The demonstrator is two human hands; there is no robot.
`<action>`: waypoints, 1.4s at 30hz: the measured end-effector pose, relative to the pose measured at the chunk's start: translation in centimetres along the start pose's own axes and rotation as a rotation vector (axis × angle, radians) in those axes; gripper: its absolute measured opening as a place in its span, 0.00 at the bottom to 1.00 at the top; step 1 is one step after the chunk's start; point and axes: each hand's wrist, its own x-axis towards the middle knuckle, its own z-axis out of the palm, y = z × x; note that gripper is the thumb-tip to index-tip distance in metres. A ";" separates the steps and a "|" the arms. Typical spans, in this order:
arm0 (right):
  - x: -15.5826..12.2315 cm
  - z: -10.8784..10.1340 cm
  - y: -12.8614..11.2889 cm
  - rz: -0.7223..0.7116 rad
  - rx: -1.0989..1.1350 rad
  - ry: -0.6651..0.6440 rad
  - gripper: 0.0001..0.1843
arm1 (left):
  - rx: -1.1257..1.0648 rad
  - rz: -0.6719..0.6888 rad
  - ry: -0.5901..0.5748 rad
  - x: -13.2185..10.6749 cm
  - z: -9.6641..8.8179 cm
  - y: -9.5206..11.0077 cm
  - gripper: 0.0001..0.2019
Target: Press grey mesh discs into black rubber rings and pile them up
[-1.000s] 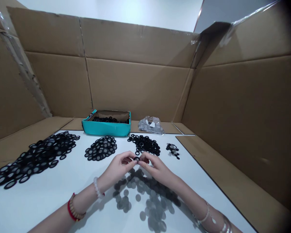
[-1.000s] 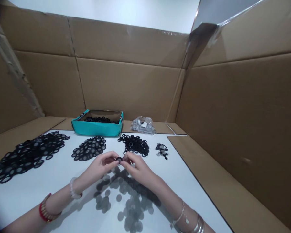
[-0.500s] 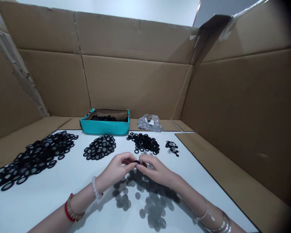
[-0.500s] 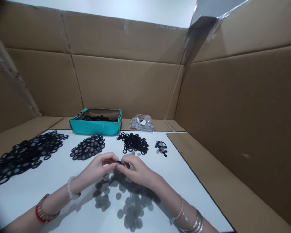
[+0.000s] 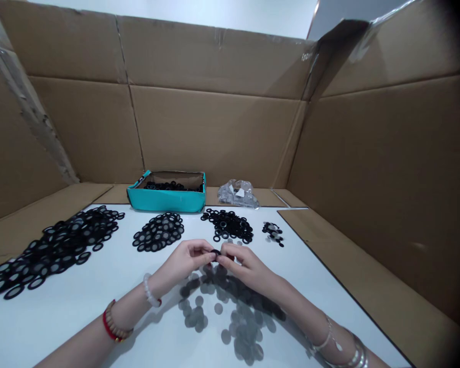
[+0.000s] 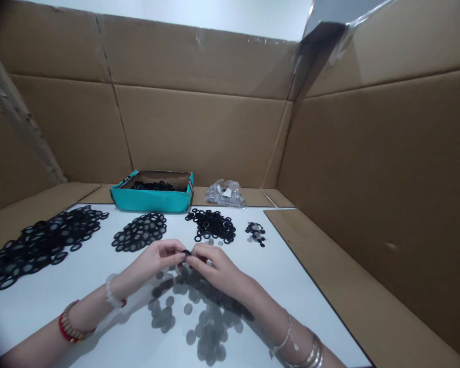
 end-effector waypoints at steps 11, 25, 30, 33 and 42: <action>0.1 0.2 0.3 0.021 -0.042 0.019 0.12 | -0.017 0.021 0.017 0.0 0.2 -0.1 0.07; 0.1 0.5 0.4 0.054 -0.009 0.099 0.15 | 0.133 0.104 0.116 0.1 0.9 -1.2 0.05; 0.0 0.7 0.0 0.081 0.003 0.127 0.16 | 0.198 0.147 0.206 0.2 0.7 -1.3 0.05; 0.1 0.6 0.2 0.105 0.069 0.109 0.15 | 0.101 0.084 0.081 0.3 0.4 -1.3 0.08; 0.5 -0.4 0.6 0.187 0.389 -0.010 0.19 | 0.346 0.465 0.238 -0.4 -0.3 -0.6 0.07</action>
